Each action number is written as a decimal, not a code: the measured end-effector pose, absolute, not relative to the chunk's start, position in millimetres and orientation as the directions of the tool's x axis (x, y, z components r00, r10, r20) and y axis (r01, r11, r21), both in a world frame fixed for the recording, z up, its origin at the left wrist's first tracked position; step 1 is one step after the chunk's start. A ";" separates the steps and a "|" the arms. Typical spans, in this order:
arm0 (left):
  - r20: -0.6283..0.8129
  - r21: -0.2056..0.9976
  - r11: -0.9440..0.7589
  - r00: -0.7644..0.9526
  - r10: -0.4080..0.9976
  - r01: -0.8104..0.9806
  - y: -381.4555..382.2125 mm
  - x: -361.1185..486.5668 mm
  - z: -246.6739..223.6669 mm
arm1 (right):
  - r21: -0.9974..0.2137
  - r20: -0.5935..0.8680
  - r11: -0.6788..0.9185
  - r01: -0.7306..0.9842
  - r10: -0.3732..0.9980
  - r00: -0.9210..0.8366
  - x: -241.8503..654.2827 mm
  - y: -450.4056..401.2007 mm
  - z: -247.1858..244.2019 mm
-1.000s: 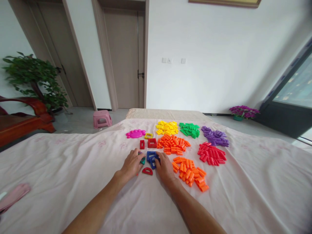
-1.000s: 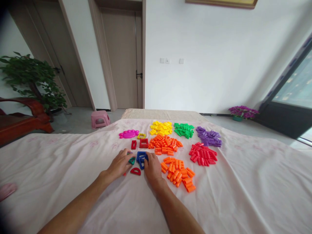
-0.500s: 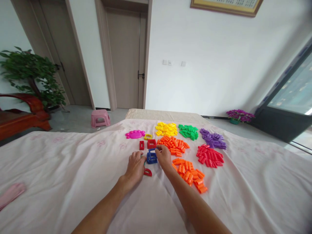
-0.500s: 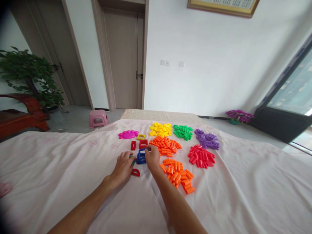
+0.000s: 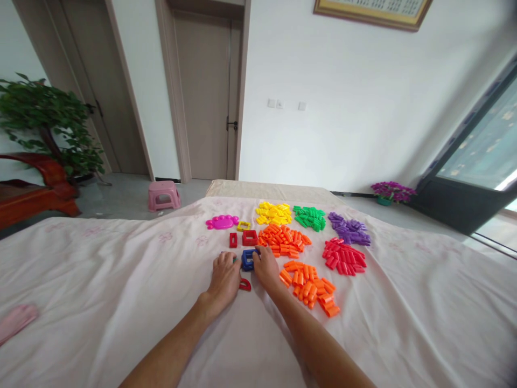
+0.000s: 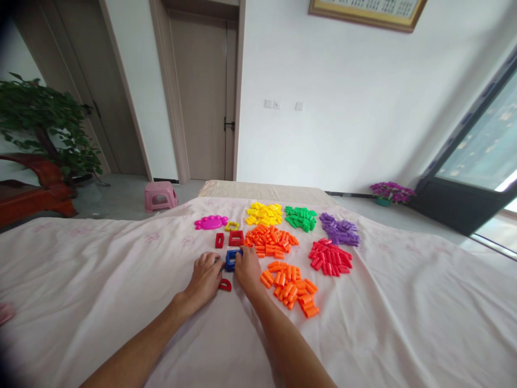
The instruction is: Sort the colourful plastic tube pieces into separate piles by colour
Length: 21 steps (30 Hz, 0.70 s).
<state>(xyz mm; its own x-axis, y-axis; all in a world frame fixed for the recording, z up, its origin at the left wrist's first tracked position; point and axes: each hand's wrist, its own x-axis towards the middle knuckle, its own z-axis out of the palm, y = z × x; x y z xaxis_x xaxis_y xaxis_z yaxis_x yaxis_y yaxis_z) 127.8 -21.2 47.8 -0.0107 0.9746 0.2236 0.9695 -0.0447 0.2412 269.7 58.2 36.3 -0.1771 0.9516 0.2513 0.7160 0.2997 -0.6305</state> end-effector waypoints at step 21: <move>0.366 0.269 0.268 -0.356 0.860 0.925 -61.5 -5.7 23.1 | -0.568 0.490 0.727 0.387 0.676 -0.550 345.0 -13.8 52.7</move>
